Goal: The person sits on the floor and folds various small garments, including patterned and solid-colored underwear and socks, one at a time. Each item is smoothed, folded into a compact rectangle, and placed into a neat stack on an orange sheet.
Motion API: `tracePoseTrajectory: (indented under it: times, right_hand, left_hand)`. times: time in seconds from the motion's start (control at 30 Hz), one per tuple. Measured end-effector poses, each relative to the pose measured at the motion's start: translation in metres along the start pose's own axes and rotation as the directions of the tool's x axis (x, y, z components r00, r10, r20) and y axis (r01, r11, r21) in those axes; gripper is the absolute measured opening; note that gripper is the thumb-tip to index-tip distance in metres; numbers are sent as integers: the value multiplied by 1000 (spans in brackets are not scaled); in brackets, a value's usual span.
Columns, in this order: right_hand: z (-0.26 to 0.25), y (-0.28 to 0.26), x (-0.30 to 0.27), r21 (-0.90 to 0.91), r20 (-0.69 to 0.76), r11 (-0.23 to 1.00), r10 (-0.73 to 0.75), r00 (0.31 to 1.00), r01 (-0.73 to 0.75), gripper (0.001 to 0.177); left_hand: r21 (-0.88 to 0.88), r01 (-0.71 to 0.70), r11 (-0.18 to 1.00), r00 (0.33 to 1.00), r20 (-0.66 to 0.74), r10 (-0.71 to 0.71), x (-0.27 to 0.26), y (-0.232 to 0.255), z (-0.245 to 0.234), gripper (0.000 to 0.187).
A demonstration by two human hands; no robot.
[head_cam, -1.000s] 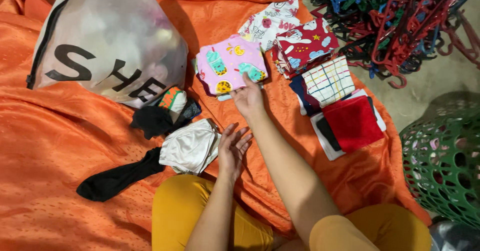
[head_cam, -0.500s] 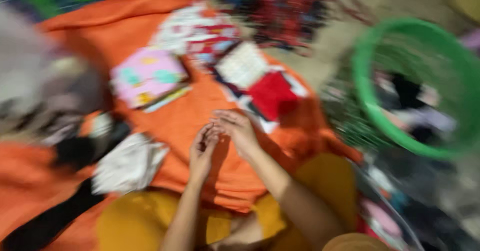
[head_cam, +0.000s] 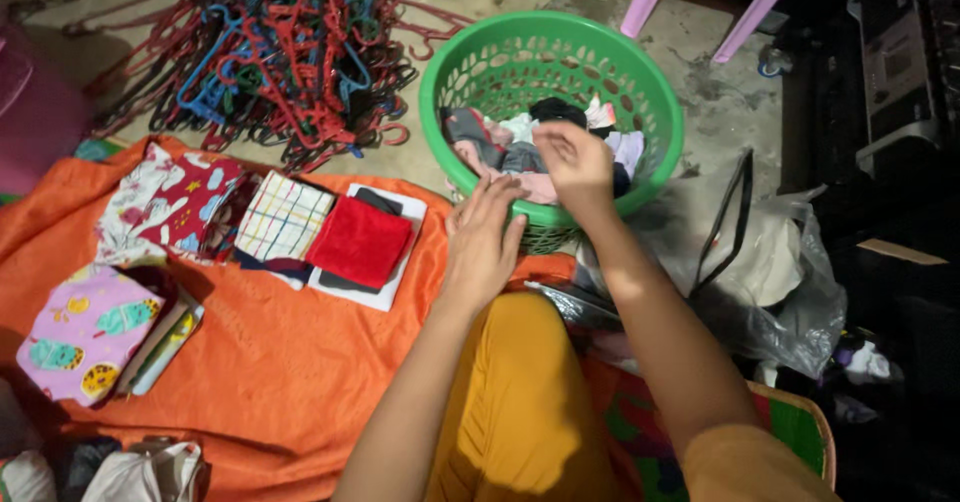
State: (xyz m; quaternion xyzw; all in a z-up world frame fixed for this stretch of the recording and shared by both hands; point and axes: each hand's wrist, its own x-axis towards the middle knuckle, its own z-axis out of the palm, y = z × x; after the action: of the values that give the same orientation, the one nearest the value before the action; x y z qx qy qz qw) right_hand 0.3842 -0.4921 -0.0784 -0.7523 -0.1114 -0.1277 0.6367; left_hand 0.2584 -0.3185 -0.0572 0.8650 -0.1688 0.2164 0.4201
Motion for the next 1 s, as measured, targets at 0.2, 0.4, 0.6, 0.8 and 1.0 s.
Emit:
tracePoseTrajectory:
  times: [0.2, 0.4, 0.6, 0.8, 1.0]
  right_hand:
    - [32, 63, 52, -532, 321, 831, 20, 947, 163, 31]
    - [32, 93, 67, -596, 325, 789, 67, 943, 149, 19]
    - [3, 48, 67, -298, 27, 948, -111, 993, 114, 15]
    - [1, -70, 41, 113, -130, 885, -437, 890, 451, 30]
    - [18, -157, 1, 439, 43, 789, -497, 866, 431, 32]
  left_hand:
    - [103, 63, 993, 995, 72, -71, 10, -6, 13, 27]
    - [24, 58, 998, 996, 60, -59, 8, -11, 15, 26]
    - [-34, -14, 999, 999, 50, 16, 5, -20, 16, 30]
    - [-396, 111, 911, 984, -85, -157, 10, -17, 7, 33]
    - [-488, -64, 870, 974, -222, -53, 20, 14, -2, 52]
